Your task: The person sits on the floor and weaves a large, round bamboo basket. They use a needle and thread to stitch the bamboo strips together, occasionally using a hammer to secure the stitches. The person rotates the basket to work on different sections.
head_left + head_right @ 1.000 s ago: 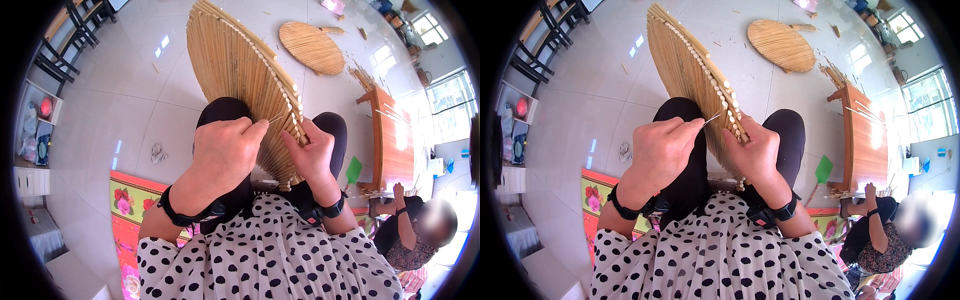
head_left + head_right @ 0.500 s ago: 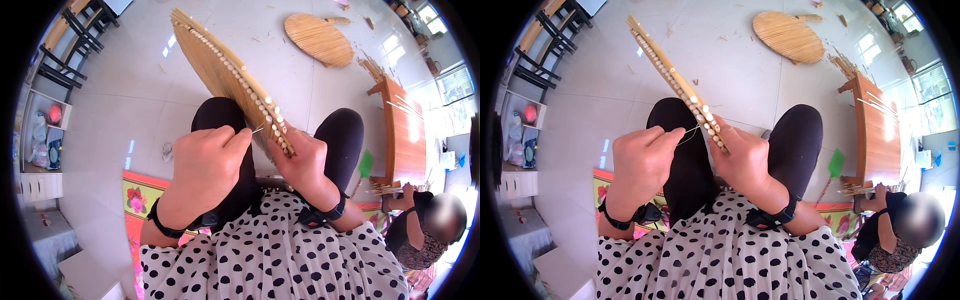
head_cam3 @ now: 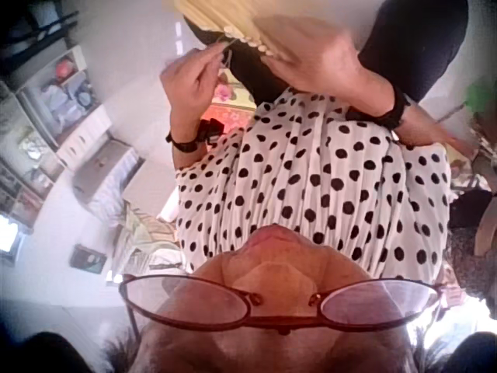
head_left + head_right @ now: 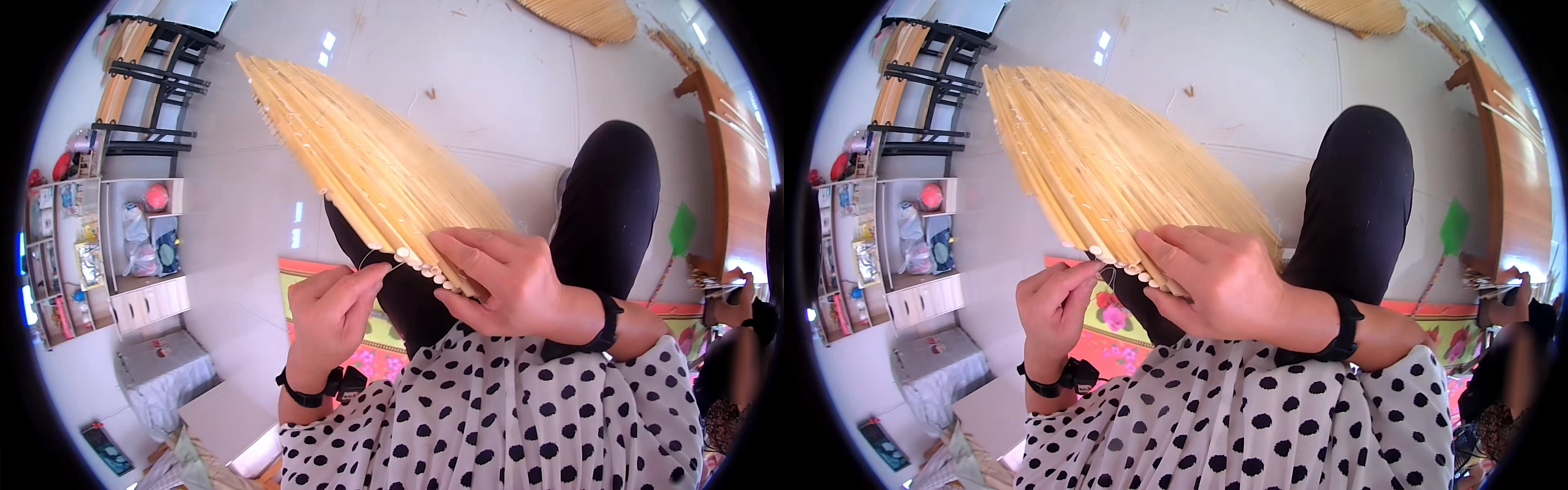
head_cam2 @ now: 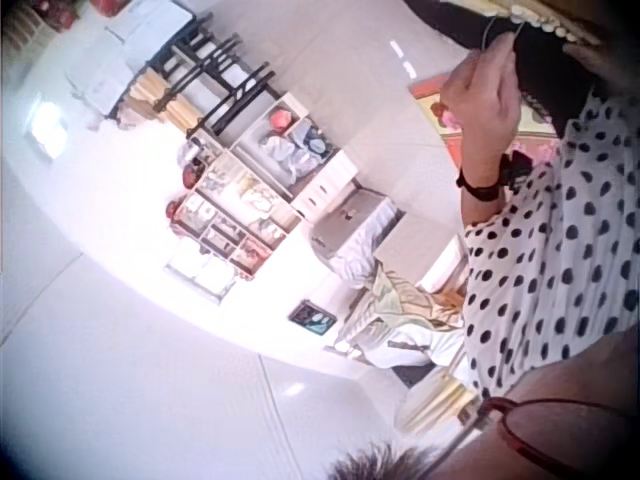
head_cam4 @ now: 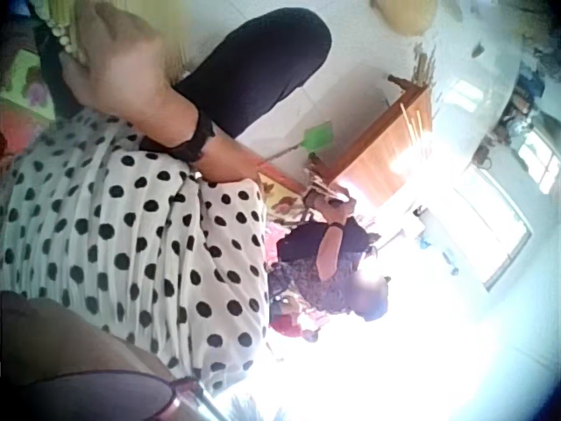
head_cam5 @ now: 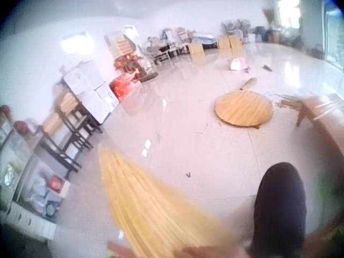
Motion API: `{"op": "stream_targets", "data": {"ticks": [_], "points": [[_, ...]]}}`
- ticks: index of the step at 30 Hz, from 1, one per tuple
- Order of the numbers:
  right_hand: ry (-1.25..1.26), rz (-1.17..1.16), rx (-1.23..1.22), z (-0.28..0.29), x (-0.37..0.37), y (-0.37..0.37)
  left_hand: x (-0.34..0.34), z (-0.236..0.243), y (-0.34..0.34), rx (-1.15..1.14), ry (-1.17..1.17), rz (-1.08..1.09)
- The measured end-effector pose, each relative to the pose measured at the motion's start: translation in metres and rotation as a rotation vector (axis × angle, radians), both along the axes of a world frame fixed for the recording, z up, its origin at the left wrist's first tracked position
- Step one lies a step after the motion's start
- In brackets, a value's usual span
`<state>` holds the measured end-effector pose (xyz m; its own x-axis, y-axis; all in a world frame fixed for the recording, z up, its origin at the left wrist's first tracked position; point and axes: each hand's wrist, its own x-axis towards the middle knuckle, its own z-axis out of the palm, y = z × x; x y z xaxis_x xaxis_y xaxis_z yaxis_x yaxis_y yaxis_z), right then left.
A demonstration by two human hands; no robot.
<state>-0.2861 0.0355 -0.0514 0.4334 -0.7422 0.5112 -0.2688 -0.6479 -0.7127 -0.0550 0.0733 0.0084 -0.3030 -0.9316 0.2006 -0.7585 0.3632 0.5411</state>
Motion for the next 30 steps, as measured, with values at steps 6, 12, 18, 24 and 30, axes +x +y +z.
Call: {"op": "stream_targets", "data": {"ticks": [6,12,18,24,30], "points": [[-0.1,0.114,0.043,-0.009,-0.014,-0.012,-0.005,0.008,-0.001,0.095,-0.009,-0.01],[-0.279,0.152,0.048,-0.021,-0.005,-0.018,-0.008,0.025,-0.002,0.136,-0.143,0.086],[-0.281,0.205,0.207,-0.024,-0.008,-0.024,-0.012,0.028,-0.013,0.114,-0.272,0.057],[-0.335,0.262,0.242,-0.021,-0.005,-0.027,-0.016,0.041,-0.013,0.15,-0.27,0.093],[-0.302,0.245,0.251,-0.025,-0.012,-0.028,-0.012,0.028,-0.02,0.126,-0.24,0.039]]}}
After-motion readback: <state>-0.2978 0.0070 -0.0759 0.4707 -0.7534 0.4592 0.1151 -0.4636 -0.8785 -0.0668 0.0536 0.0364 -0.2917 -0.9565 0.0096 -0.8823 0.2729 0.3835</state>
